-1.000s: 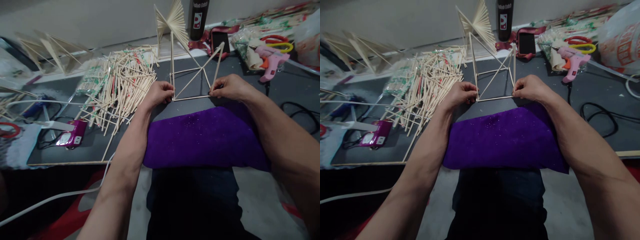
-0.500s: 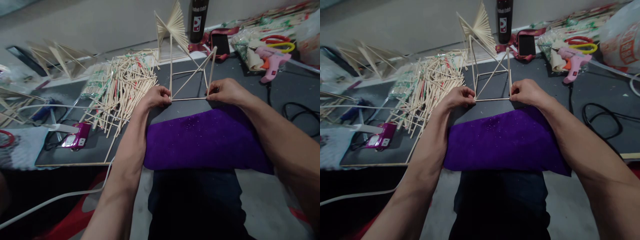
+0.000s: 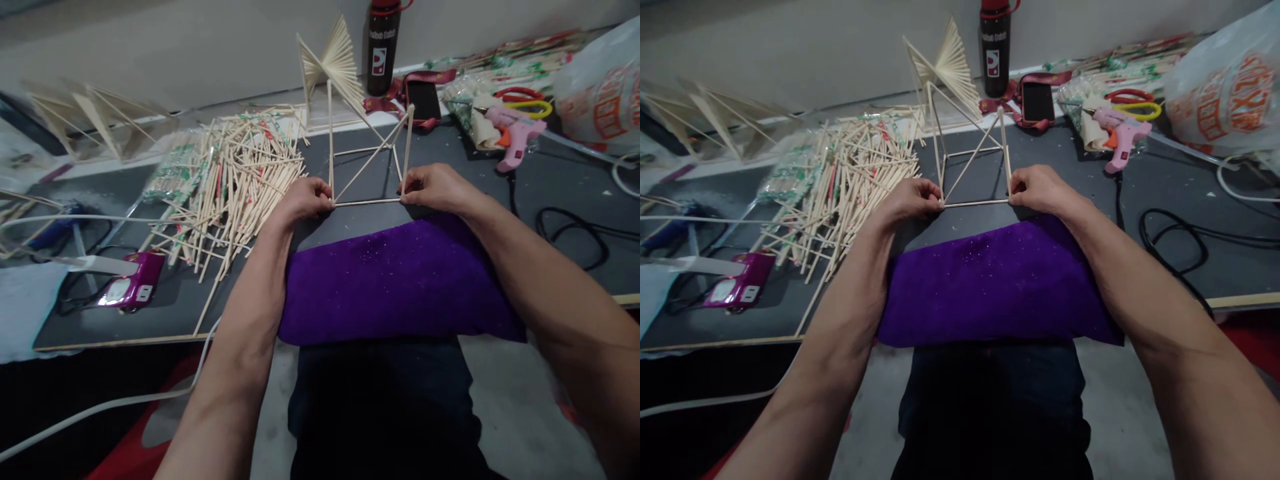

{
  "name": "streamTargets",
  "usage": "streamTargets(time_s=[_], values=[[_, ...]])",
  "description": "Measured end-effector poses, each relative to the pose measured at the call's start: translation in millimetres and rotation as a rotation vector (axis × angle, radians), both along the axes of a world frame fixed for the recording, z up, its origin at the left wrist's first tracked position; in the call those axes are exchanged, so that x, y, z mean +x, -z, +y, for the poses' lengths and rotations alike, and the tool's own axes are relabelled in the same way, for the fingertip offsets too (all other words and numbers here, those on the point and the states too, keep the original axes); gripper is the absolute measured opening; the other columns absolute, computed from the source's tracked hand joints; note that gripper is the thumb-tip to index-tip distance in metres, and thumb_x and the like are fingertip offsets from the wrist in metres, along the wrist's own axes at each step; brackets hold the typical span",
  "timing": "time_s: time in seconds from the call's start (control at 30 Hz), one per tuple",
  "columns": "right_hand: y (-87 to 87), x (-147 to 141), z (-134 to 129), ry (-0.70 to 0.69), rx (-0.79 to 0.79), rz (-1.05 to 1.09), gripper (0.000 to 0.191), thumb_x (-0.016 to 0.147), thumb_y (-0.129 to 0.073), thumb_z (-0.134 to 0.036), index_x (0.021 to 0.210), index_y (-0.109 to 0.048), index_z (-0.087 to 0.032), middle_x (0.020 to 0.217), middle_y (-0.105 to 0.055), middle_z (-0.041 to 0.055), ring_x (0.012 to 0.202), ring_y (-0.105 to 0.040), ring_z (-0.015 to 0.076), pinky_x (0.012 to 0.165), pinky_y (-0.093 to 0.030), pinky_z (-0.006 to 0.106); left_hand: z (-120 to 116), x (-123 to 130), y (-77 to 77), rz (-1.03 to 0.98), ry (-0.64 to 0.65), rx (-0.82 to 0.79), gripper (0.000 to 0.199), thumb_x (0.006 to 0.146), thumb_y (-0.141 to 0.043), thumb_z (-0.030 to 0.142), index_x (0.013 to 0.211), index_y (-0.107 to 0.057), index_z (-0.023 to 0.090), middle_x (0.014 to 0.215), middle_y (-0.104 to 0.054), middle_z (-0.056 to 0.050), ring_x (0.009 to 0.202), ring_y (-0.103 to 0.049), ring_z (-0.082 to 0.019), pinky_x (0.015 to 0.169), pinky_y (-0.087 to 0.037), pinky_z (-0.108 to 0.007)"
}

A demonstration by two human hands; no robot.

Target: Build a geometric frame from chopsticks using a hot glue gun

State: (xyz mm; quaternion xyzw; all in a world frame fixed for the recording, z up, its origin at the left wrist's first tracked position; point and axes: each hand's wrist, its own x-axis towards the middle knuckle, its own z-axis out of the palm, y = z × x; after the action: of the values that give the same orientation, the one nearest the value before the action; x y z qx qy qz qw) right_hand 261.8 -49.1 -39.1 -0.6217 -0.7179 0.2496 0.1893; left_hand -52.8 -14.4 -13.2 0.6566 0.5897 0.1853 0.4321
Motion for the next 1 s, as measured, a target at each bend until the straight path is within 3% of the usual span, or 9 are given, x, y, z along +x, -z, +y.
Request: streamTargets(time_s=[0.1,0.33,0.53,0.77,0.87,1.0], values=[[2.3,1.9,0.6,-0.003,-0.002,0.017,0.025,0.084,-0.090,-0.046,0.095,-0.083,-0.024,0.090,-0.081,0.0056,0.084,-0.075,0.0244,0.079,-0.059,0.039,1.0,-2.8,-1.1,-0.029,0.000,-0.024,0.025,0.080,-0.077,-0.005,0.084,-0.070,0.018,0.064,-0.062,0.006,0.056,-0.055,-0.009,0.057,-0.045,-0.026],[3.8,1.9,0.6,0.030,-0.020,-0.017,0.007,0.087,-0.086,-0.024,0.094,-0.084,-0.025,0.090,-0.081,0.0050,0.089,-0.076,0.0264,0.084,-0.057,0.041,-0.4,-10.5,-3.1,-0.176,-0.072,-0.098,0.019,0.083,-0.072,-0.002,0.088,-0.073,0.016,0.069,-0.069,0.002,0.060,-0.062,-0.010,0.059,-0.046,-0.025],[2.9,3.5,0.0,0.030,-0.023,-0.018,0.011,0.087,-0.086,-0.029,0.097,-0.084,-0.025,0.092,-0.081,0.0060,0.088,-0.076,0.0266,0.084,-0.058,0.041,1.3,-5.8,5.2,-0.174,-0.051,-0.030,0.019,0.091,-0.070,0.003,0.079,-0.072,0.017,0.068,-0.068,0.002,0.057,-0.057,-0.009,0.054,-0.040,-0.025],[5.6,5.9,1.6,0.026,-0.022,0.001,0.018,0.084,-0.090,-0.038,0.095,-0.084,-0.025,0.091,-0.081,0.0053,0.088,-0.076,0.0268,0.082,-0.057,0.039,-1.7,-1.2,1.9,-0.124,-0.050,-0.026,0.019,0.080,-0.076,0.000,0.078,-0.071,0.018,0.062,-0.062,0.003,0.058,-0.057,-0.010,0.056,-0.039,-0.025],[6.2,6.3,2.0,0.030,-0.020,0.009,0.022,0.084,-0.092,-0.042,0.094,-0.084,-0.025,0.090,-0.081,0.0051,0.088,-0.076,0.0265,0.081,-0.056,0.039,-2.5,1.3,1.1,-0.108,-0.062,-0.016,0.019,0.080,-0.076,0.000,0.077,-0.070,0.018,0.062,-0.062,0.003,0.059,-0.057,-0.012,0.057,-0.041,-0.027],[5.3,5.7,1.3,0.038,-0.007,0.001,0.016,0.083,-0.089,-0.035,0.094,-0.084,-0.025,0.090,-0.082,0.0042,0.087,-0.076,0.0253,0.080,-0.055,0.037,-2.2,4.7,0.2,-0.069,-0.090,-0.019,0.021,0.082,-0.075,0.000,0.075,-0.069,0.018,0.061,-0.061,0.004,0.058,-0.056,-0.010,0.059,-0.043,-0.028]])
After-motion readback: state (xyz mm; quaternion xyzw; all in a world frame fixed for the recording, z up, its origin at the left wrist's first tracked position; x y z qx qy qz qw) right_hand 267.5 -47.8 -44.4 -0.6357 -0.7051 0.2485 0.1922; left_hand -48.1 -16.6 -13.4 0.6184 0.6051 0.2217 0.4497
